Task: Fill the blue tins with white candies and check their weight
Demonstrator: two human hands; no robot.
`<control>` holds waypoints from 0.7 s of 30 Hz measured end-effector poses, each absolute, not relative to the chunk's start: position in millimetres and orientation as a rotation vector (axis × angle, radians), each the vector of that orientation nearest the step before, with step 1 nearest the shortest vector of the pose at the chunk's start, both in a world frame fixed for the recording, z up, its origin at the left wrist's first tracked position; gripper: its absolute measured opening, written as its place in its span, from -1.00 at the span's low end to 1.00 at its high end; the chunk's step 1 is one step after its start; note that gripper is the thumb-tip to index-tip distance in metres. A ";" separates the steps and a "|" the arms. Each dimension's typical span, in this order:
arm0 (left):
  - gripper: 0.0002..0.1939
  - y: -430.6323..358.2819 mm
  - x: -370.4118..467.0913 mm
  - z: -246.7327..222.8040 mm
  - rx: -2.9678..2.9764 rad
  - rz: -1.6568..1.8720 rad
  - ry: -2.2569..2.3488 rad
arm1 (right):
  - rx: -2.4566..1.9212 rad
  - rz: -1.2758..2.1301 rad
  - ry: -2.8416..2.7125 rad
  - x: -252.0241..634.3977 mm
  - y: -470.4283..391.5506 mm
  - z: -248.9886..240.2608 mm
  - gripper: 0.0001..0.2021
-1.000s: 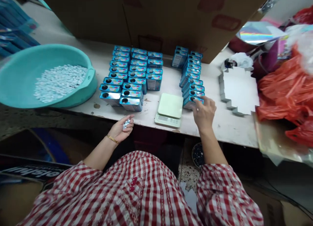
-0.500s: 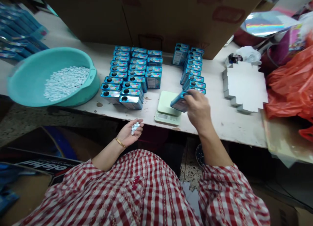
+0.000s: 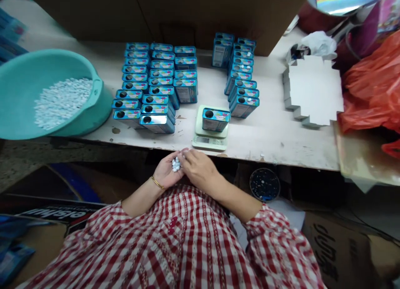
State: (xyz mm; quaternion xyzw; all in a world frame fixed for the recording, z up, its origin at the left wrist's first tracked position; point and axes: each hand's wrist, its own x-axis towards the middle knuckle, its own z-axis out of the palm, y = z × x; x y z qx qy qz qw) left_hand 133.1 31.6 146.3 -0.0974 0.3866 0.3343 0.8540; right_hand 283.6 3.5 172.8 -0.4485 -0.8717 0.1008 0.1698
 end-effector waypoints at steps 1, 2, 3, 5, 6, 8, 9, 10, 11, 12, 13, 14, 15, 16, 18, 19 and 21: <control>-0.69 28.8 136.5 144.3 -0.216 0.684 0.812 | -1.274 0.312 -2.524 274.8 -2.9 164.6 -0.66; -0.69 26.1 139.3 142.2 -0.225 0.669 0.815 | -1.290 0.328 -2.546 269.0 -7.4 157.3 -0.65; -0.69 23.6 141.5 140.4 -0.232 0.660 0.820 | -1.304 0.345 -2.553 266.4 -10.3 151.6 -0.66; -0.69 19.7 144.3 137.6 -0.248 0.664 0.834 | -1.304 0.385 -2.554 268.9 -12.1 146.0 -0.70; -0.70 18.4 145.2 136.9 -0.260 0.666 0.842 | -1.296 0.403 -2.553 272.6 -11.8 145.7 -0.73; -0.71 17.3 146.7 137.2 -0.284 0.666 0.852 | -1.298 0.424 -2.554 280.9 -10.1 148.5 -0.77; -0.70 17.2 147.6 137.9 -0.291 0.661 0.854 | -1.303 0.427 -2.562 284.6 -9.0 150.4 -0.78; -0.70 17.3 148.4 138.7 -0.295 0.653 0.854 | -1.304 0.433 -2.576 287.7 -7.8 152.3 -0.79; -0.69 17.5 149.4 139.3 -0.295 0.644 0.855 | -1.298 0.444 -2.596 290.1 -6.7 153.8 -0.80; -0.68 17.7 150.3 139.7 -0.291 0.636 0.857 | -1.290 0.459 -2.614 291.9 -5.7 154.9 -0.81; -0.68 17.8 151.3 139.7 -0.285 0.626 0.859 | -1.280 0.477 -2.629 293.2 -4.8 155.5 -0.82; -0.68 17.9 152.1 139.4 -0.277 0.616 0.859 | -1.269 0.496 -2.641 294.1 -4.1 155.8 -0.82; -0.68 17.9 152.7 138.7 -0.269 0.607 0.856 | -1.259 0.509 -2.651 294.8 -3.7 155.8 -0.83; -0.69 17.9 153.2 138.0 -0.261 0.599 0.852 | -1.248 0.506 -2.656 295.1 -3.6 155.5 -0.83; -0.70 18.1 153.8 136.8 -0.250 0.586 0.847 | -1.213 0.457 -2.655 294.9 -4.5 154.5 -0.85; -0.70 18.3 153.8 136.5 -0.247 0.582 0.845 | -1.192 0.419 -2.648 294.4 -5.5 153.7 -0.85; -0.70 18.8 153.8 136.6 -0.248 0.581 0.845 | -1.141 0.310 -2.618 292.8 -7.9 151.7 -0.86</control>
